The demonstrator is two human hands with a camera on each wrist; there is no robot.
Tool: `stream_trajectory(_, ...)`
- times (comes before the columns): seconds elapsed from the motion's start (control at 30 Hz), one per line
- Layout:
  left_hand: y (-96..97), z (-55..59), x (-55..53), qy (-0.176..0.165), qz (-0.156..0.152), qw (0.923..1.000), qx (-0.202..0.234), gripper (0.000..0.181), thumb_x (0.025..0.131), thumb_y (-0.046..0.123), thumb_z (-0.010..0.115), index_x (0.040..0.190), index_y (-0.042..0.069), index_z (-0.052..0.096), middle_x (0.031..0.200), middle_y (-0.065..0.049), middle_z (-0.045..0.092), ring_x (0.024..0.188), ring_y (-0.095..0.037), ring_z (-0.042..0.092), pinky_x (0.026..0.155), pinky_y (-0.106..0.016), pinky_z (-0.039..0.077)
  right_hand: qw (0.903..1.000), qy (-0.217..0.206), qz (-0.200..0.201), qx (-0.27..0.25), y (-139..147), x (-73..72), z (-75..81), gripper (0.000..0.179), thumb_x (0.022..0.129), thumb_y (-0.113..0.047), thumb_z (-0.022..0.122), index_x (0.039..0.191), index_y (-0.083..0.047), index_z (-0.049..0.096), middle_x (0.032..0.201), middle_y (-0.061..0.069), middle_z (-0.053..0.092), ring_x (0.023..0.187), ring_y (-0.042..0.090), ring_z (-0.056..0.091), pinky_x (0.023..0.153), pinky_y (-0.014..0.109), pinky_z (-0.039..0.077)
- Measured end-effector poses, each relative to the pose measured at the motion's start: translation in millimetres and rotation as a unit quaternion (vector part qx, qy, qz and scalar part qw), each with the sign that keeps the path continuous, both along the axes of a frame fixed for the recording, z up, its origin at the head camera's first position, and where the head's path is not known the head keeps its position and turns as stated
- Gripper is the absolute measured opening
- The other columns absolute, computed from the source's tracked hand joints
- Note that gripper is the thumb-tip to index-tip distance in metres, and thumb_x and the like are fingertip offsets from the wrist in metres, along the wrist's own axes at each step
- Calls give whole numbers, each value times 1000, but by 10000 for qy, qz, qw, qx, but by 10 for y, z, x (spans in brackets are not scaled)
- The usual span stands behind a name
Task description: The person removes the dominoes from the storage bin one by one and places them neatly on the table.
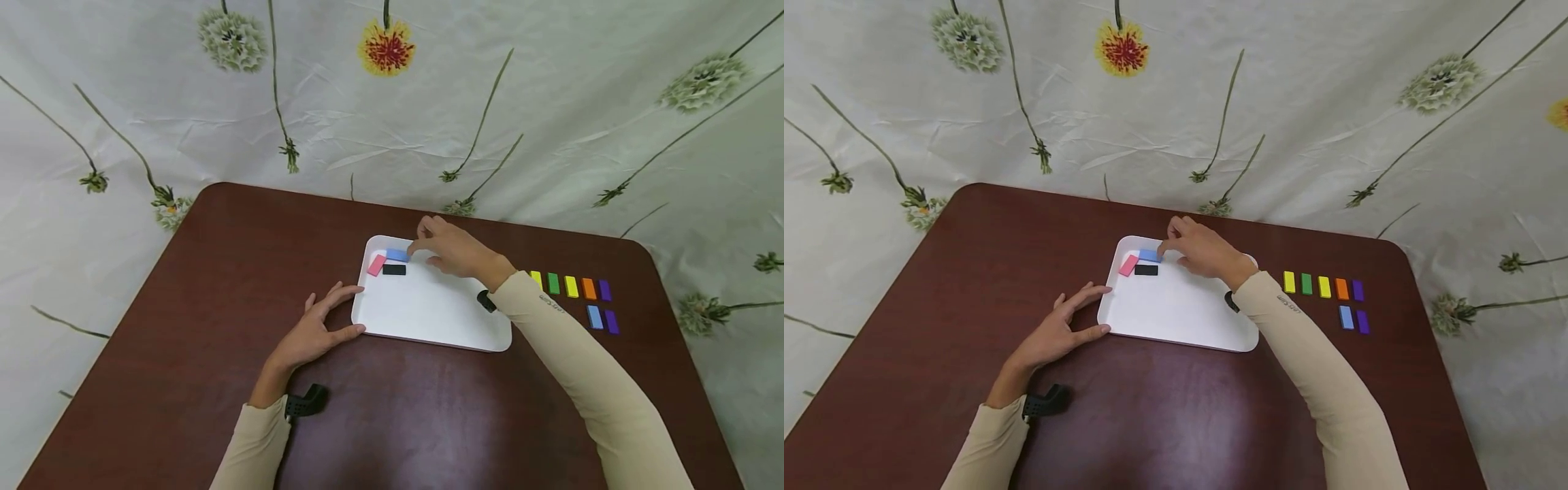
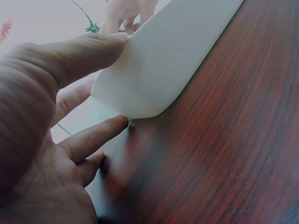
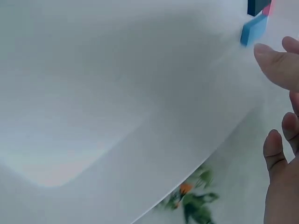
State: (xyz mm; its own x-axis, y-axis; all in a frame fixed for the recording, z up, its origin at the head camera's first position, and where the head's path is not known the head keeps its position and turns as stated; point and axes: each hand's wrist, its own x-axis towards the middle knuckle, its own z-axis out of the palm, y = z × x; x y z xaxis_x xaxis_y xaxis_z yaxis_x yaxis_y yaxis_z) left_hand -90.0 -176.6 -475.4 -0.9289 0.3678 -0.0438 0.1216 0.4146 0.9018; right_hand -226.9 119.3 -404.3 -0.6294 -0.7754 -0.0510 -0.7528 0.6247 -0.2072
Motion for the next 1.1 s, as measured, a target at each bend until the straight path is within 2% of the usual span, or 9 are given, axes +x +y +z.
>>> stream_trajectory(0.2,-1,-5,0,35,-28,10000,24,66,88,30,79,147,25,49,157,-8,42,156,-28,14,118,-63,-10,9976,261,458,447,-284,3,-47,42,91,-1,70,123,-28,69,117,2,43,106,20,43,91,33,45)
stream_trajectory(0.43,-16,-7,-1,116,-33,9999,45,65,88,29,79,146,25,50,155,-7,45,156,-29,15,117,-63,-9,9907,501,726,1036,-515,33,-56,56,93,10,56,126,-34,67,120,2,42,107,20,42,89,33,44)
stream_trajectory(0.67,-14,-22,-5,125,1,9999,49,65,88,28,79,145,24,50,155,-7,46,156,-29,16,117,-63,-9,9855,689,819,1319,-576,12,-103,51,93,8,59,126,-30,65,122,4,43,109,22,43,88,34,45)
stream_trajectory(0.83,-11,-14,0,112,6,9999,52,65,88,28,79,146,23,50,155,-6,46,156,-28,16,118,-63,-9,9871,587,746,1287,-576,11,-100,48,90,7,62,124,-27,65,124,4,45,112,22,43,92,35,46)
stream_trajectory(1.1,-9,-18,0,86,2,9999,59,65,88,29,79,146,24,50,156,-8,45,156,-29,16,118,-63,-9,9825,513,790,1609,-576,56,-76,42,87,-5,72,124,-24,66,121,4,51,111,22,47,92,34,47)
